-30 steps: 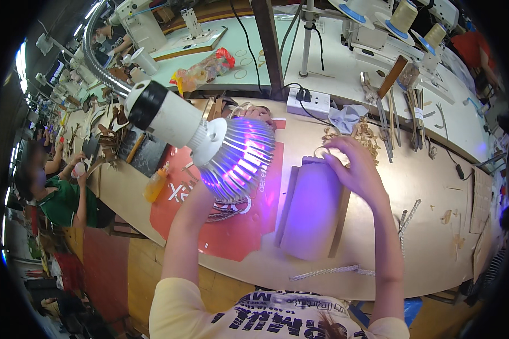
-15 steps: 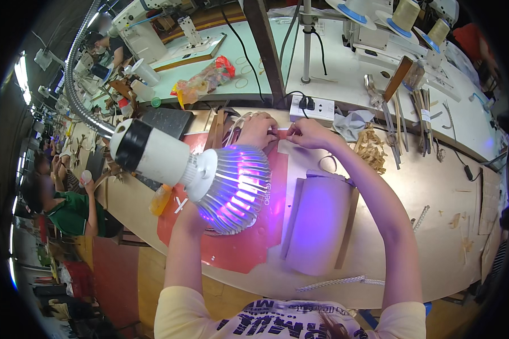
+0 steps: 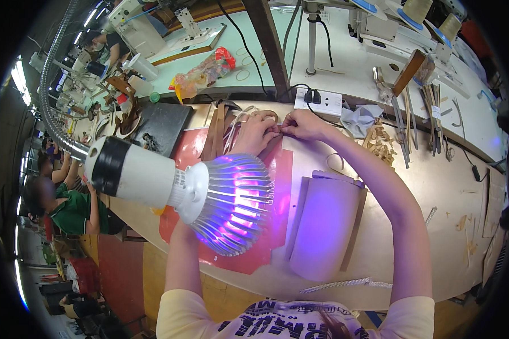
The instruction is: The person wraps a braided rope around a cylindrical cardboard form, repeatedly positioning and pressing the rope under a UV lamp to secure it. The rope is adjusted multiple times to ensure even placement around the form.
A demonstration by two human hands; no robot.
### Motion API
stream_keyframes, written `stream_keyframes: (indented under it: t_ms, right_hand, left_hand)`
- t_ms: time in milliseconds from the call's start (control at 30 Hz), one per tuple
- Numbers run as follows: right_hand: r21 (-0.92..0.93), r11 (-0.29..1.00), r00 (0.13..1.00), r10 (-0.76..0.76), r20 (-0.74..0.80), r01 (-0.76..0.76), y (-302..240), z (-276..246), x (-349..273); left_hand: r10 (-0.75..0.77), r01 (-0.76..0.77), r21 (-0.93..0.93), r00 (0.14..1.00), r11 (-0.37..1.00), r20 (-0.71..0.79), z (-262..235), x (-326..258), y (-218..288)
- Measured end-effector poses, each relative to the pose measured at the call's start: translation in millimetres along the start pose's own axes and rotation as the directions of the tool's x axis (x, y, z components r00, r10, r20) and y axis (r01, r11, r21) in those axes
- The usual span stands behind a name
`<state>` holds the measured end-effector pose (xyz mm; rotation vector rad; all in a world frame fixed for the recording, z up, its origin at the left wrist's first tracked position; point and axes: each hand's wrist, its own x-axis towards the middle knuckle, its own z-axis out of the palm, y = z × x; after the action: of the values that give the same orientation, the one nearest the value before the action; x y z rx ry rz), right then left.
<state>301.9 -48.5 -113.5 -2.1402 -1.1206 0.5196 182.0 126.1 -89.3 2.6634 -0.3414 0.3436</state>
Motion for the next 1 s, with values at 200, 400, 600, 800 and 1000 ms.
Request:
stream_keyframes:
  t_ms: [200, 400, 600, 800, 1000]
  right_hand:
    - [-0.019, 0.997, 0.996, 0.074, 0.05, -0.073, -4.0, -1.9, 2.4]
    - [-0.079, 0.993, 0.996, 0.088, 0.011, -0.087, -10.4, -0.6, 2.2]
    - [-0.188, 0.971, 0.983, 0.166, 0.073, -0.15, -19.8, -4.5, 4.5]
    - [-0.42, 0.895, 0.988, 0.121, -0.093, -0.15, -39.8, -3.1, 2.1]
    - [-0.443, 0.887, 0.948, -0.242, -0.206, 0.13, -124.8, -44.2, -98.6]
  left_hand:
    - [0.248, -0.242, 0.113, 0.968, 0.964, -0.042, 4.1, -10.3, 0.6]
    - [-0.138, 0.127, -0.389, 0.99, 0.912, 0.001, -28.9, -44.9, 35.0]
    - [-0.308, 0.297, -0.151, 0.602, 0.943, -0.737, -73.7, -158.2, 114.4]
    - [-0.677, 0.027, -0.688, 0.211, 0.725, -0.705, -104.0, -234.8, 202.5]
    - [-0.684, 0.074, -0.833, 0.613, 0.549, -0.396, -71.0, -199.8, 266.9]
